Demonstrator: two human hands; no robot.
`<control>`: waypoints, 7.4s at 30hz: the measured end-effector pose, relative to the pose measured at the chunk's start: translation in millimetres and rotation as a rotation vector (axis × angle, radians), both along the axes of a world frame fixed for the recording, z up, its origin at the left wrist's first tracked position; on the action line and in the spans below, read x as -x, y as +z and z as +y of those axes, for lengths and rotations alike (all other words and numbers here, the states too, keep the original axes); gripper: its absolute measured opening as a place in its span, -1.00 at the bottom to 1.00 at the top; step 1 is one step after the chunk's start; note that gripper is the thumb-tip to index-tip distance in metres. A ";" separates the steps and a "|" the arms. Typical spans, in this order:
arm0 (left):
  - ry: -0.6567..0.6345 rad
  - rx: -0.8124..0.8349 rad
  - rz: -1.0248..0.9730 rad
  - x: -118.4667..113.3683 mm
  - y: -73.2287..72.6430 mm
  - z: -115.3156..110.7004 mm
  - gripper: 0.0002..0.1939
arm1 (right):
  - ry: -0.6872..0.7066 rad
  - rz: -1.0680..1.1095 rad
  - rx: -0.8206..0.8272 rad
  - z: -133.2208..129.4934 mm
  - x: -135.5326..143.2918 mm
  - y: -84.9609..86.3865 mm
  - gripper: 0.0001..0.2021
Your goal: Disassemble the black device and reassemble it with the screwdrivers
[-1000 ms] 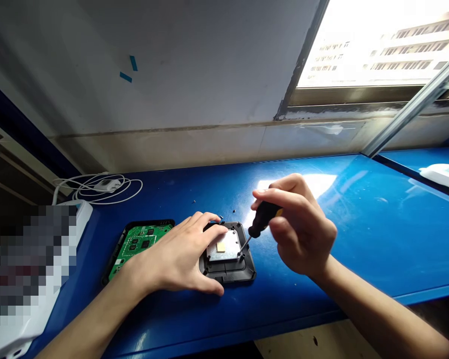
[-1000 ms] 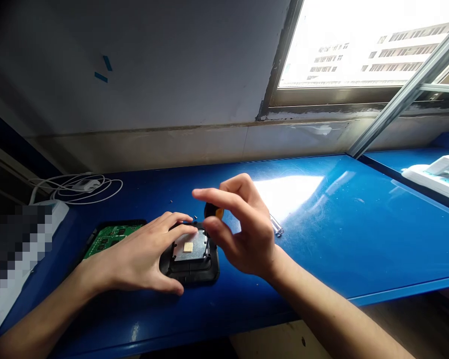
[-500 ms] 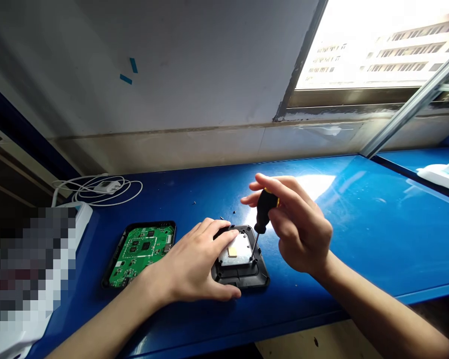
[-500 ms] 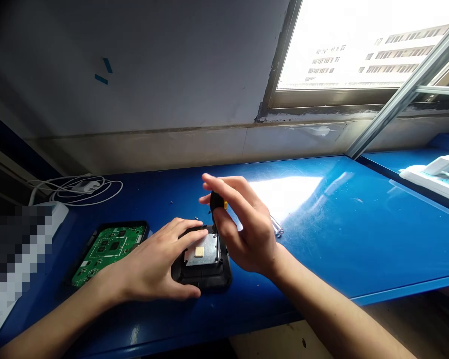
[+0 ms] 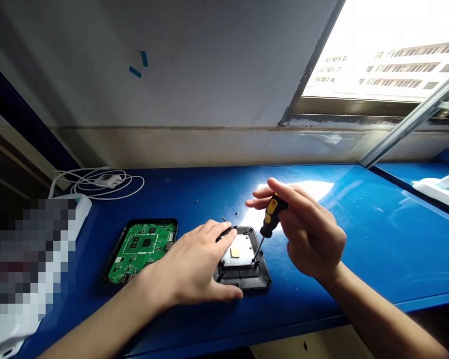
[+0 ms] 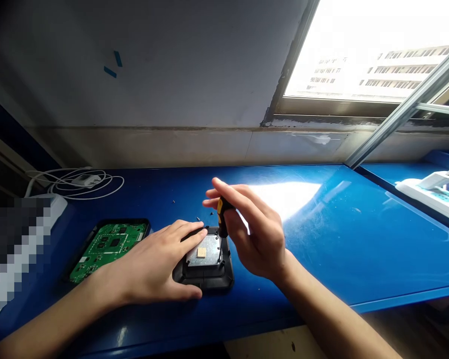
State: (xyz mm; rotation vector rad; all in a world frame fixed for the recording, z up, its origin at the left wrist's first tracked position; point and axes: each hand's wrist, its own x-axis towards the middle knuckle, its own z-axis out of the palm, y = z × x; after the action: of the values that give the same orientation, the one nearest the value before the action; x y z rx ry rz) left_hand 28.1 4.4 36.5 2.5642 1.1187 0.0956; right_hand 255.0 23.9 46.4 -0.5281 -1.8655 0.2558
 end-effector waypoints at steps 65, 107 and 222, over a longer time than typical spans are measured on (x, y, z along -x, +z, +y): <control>0.088 -0.007 -0.052 7.4 -4.0 2.8 -0.23 | -0.049 -0.042 -0.062 1.7 -1.1 11.2 -0.62; 0.151 0.139 -0.089 27.6 4.9 -8.4 -0.26 | -0.001 0.413 0.490 29.2 15.2 -26.4 -0.63; 0.158 0.244 -0.246 31.0 -1.9 4.3 -0.43 | 0.306 -0.093 0.312 17.4 33.3 8.5 -0.59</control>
State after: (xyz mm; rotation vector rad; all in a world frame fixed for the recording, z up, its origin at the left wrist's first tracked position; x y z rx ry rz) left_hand -2.9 8.7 34.6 2.1803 1.1578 0.2865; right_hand 221.8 41.3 54.9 -0.4678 -2.0070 0.7454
